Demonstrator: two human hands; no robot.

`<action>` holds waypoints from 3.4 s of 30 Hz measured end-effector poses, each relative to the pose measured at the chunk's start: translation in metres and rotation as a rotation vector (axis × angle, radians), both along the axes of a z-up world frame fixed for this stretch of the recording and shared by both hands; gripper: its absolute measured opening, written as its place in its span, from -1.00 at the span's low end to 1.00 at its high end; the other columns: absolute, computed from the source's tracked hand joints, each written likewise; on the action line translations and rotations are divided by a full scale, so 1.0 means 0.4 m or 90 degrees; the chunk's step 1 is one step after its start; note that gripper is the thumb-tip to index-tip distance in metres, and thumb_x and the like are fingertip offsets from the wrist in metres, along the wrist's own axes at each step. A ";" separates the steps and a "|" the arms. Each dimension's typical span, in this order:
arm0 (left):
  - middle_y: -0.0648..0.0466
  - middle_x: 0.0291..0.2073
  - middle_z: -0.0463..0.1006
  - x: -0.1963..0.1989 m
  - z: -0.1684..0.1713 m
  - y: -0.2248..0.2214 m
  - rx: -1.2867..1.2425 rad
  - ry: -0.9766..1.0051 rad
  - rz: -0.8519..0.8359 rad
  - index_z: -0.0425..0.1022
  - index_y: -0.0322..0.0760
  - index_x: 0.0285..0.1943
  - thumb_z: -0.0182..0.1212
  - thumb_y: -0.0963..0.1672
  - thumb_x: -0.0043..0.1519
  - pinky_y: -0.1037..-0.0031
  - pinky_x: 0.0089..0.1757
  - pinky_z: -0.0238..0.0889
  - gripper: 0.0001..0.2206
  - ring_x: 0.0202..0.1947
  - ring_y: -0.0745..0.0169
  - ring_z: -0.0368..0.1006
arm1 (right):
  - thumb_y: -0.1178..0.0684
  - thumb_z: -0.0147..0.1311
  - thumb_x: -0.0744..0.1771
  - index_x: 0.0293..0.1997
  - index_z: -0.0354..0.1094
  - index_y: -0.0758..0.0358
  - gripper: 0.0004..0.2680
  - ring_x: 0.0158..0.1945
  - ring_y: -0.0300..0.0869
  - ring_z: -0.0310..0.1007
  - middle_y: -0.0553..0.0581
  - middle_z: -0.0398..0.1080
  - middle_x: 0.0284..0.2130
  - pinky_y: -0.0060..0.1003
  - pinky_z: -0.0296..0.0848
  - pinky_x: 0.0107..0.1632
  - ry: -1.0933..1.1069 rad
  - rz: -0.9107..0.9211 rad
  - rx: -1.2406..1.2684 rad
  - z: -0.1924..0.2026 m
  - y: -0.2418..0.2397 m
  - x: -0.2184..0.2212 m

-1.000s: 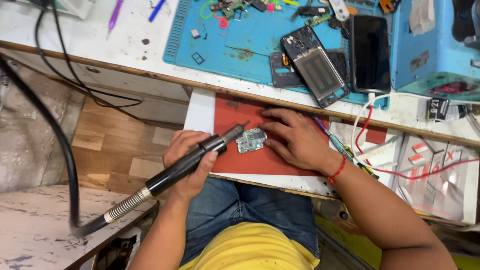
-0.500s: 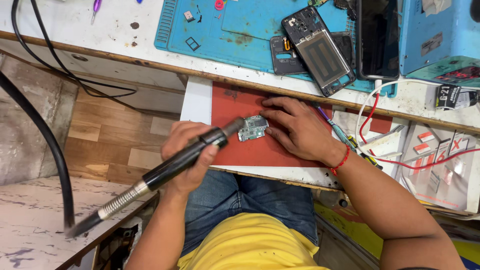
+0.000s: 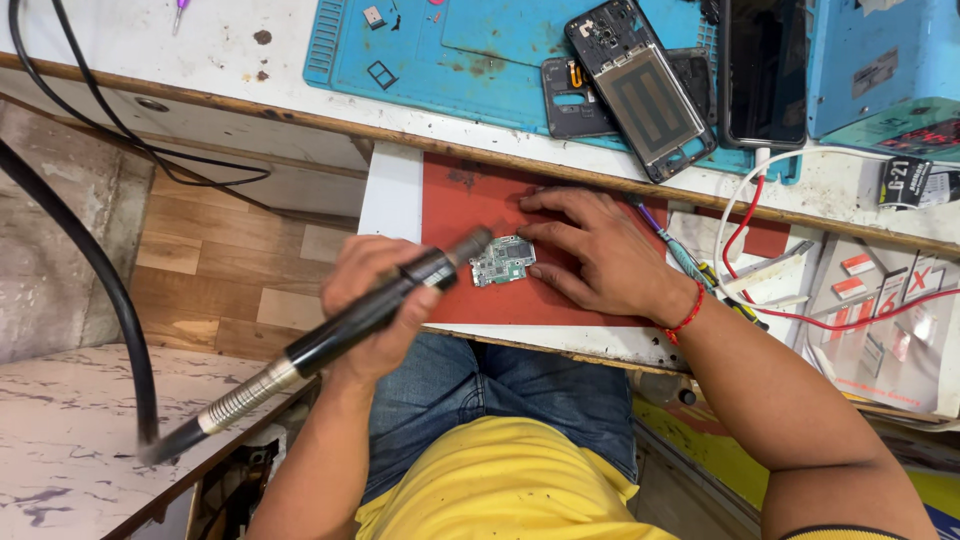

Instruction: The person uses a hot air gun to heat a small circuit board placed on a red mat, then sets the tool down and manipulates the board with their fingers. The workspace contains various disassembled phone parts and tools.

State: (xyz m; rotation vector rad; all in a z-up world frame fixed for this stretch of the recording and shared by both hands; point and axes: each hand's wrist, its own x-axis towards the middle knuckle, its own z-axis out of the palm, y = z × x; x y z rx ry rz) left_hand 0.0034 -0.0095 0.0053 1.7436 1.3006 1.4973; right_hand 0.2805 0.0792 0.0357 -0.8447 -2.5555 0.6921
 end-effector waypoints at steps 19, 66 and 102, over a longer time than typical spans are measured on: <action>0.05 -0.28 0.61 0.007 -0.020 0.011 0.014 -0.001 -0.024 0.55 -0.28 -0.09 0.30 0.03 0.30 0.39 -0.10 0.46 -0.70 -0.19 0.24 0.54 | 0.05 0.27 0.28 0.11 0.43 0.25 -0.69 0.26 0.09 0.32 0.21 0.33 0.20 -0.04 0.32 0.25 -0.001 -0.043 -0.008 0.001 -0.001 -0.005; -0.03 -0.23 0.60 0.006 0.032 0.010 -0.027 -0.045 0.011 0.54 -0.36 -0.10 0.33 -0.01 0.25 0.33 -0.01 0.37 -0.70 -0.11 0.11 0.50 | 0.05 0.21 0.31 0.10 0.44 0.27 -0.73 0.18 0.10 0.38 0.21 0.36 0.15 -0.06 0.38 0.19 -0.018 -0.093 -0.026 -0.003 0.001 -0.008; 0.01 -0.26 0.62 0.003 0.029 0.017 0.006 -0.042 0.011 0.55 -0.33 -0.10 0.32 0.00 0.27 0.31 -0.09 0.42 -0.70 -0.18 0.09 0.54 | 0.04 0.22 0.28 0.09 0.44 0.26 -0.72 0.19 0.09 0.34 0.20 0.36 0.14 -0.06 0.33 0.20 -0.021 -0.107 -0.031 0.003 0.003 -0.022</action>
